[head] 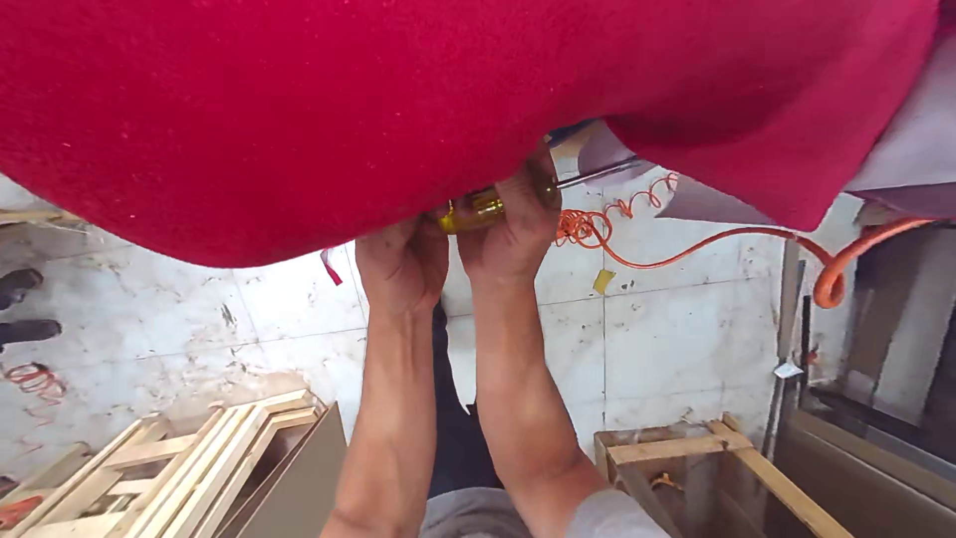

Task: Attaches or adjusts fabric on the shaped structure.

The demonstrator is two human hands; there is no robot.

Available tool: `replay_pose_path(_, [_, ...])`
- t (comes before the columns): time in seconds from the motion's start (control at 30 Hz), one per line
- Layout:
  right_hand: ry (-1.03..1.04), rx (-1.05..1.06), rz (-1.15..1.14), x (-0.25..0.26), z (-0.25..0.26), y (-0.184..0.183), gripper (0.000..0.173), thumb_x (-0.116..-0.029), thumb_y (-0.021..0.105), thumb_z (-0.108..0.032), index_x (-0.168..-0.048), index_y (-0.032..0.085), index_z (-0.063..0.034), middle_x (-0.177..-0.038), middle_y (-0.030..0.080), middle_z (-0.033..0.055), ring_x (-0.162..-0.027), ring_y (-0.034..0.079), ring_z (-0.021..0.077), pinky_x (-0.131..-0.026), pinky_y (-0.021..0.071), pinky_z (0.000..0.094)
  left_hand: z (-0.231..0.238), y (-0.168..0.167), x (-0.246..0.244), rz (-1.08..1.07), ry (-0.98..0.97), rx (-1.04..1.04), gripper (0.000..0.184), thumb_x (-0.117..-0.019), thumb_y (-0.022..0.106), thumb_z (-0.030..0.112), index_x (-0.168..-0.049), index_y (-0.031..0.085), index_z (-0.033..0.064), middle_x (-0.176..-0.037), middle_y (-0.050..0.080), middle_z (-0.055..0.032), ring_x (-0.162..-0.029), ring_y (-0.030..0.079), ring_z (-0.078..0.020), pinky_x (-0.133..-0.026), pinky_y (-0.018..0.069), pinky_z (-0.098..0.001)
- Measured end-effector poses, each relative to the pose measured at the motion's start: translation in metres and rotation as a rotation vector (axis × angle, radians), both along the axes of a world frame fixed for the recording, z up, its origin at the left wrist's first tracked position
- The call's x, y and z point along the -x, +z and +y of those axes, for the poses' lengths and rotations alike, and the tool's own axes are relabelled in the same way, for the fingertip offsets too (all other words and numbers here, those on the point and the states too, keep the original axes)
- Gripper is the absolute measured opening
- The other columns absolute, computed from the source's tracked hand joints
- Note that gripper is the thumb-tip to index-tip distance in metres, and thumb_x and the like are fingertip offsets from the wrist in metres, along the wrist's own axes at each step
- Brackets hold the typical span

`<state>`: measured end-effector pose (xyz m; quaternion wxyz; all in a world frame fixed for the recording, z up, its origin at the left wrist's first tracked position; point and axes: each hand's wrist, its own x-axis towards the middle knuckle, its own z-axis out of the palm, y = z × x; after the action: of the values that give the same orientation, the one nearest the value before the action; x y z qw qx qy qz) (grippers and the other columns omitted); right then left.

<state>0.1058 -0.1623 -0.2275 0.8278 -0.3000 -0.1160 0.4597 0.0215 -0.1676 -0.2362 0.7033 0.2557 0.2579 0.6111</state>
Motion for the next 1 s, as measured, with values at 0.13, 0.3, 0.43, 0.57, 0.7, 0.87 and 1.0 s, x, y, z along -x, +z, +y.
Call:
replay_pose_path(0.13, [-0.009, 0.039, -0.11, 0.0, -0.012, 0.009, 0.008, -0.099, 0.062, -0.007, -0.098, 0.069, -0.0058, -0.083, 0.067, 0.003, -0.061, 0.061, 0.0047, -0.052, 0.0525, 0.0188, 0.009, -0.003, -0.004, -0.029, -0.082, 0.035, 0.008, -0.093, 0.069, 0.02, -0.095, 0.072, 0.0127, -0.09, 0.071, -0.0013, -0.08, 0.067, -0.0103, -0.073, 0.0574, -0.0269])
replay_pose_path(0.3, [-0.024, 0.059, -0.066, -0.002, 0.0, 0.007, 0.014, -0.097, 0.056, 0.0, -0.09, 0.065, -0.0074, -0.072, 0.064, 0.0004, -0.054, 0.06, 0.0054, -0.051, 0.0551, 0.022, -0.004, -0.002, -0.005, -0.054, -0.024, 0.039, 0.007, -0.0935, 0.069, 0.019, -0.098, 0.071, 0.0137, -0.095, 0.071, -0.0009, -0.093, 0.068, -0.0145, -0.09, 0.0566, -0.0367])
replay_pose_path(0.43, [-0.018, 0.039, -0.142, 0.0, -0.011, 0.008, 0.007, -0.0974, 0.063, -0.005, -0.099, 0.069, -0.005, -0.085, 0.068, 0.003, -0.065, 0.064, 0.0056, -0.057, 0.0562, 0.0216, 0.002, 0.0, -0.01, -0.084, -0.056, 0.084, 0.009, -0.0922, 0.07, 0.021, -0.094, 0.072, 0.0122, -0.089, 0.071, -0.0012, -0.079, 0.068, -0.01, -0.074, 0.0591, -0.028])
replay_pose_path(0.57, [-0.065, 0.175, -0.134, 0.001, -0.003, 0.017, 0.012, -0.0956, 0.057, 0.001, -0.091, 0.065, -0.0068, -0.071, 0.064, -0.0001, -0.055, 0.061, 0.0044, -0.049, 0.0547, 0.0203, 0.0, 0.003, -0.011, -0.087, -0.041, 0.062, 0.007, -0.0934, 0.067, 0.018, -0.094, 0.072, 0.0122, -0.091, 0.071, -0.0016, -0.086, 0.068, -0.0126, -0.081, 0.0581, -0.0308])
replay_pose_path(0.7, [-0.05, 0.192, -0.264, -0.006, -0.017, 0.007, 0.017, -0.0932, 0.057, 0.004, -0.103, 0.064, -0.008, -0.083, 0.068, 0.0013, -0.061, 0.063, 0.0054, -0.052, 0.0546, 0.0205, -0.005, 0.004, -0.017, -0.123, 0.024, 0.092, 0.006, -0.0928, 0.069, 0.018, -0.093, 0.074, 0.0145, -0.091, 0.072, 0.0003, -0.09, 0.069, -0.0128, -0.085, 0.0586, -0.033])
replay_pose_path(0.87, [0.024, 0.241, -0.417, -0.02, -0.041, -0.001, 0.023, -0.0947, 0.057, 0.002, -0.111, 0.07, -0.0066, -0.111, 0.068, 0.005, -0.068, 0.063, 0.0057, -0.049, 0.0531, 0.0196, -0.002, 0.002, -0.021, -0.168, 0.013, 0.088, 0.006, -0.0928, 0.066, 0.017, -0.095, 0.072, 0.0159, -0.095, 0.071, 0.0009, -0.097, 0.067, -0.013, -0.095, 0.0531, -0.0364])
replay_pose_path(1.0, [0.196, 0.144, -0.272, -0.02, -0.021, 0.013, 0.011, -0.0973, 0.061, -0.003, -0.103, 0.069, -0.0063, -0.075, 0.066, 0.0025, -0.053, 0.058, 0.0037, -0.043, 0.0487, 0.0177, -0.007, 0.007, -0.02, -0.162, -0.006, 0.085, 0.013, -0.0975, 0.064, 0.02, -0.093, 0.072, 0.012, -0.089, 0.07, -0.0017, -0.082, 0.068, -0.0131, -0.07, 0.0582, -0.0295])
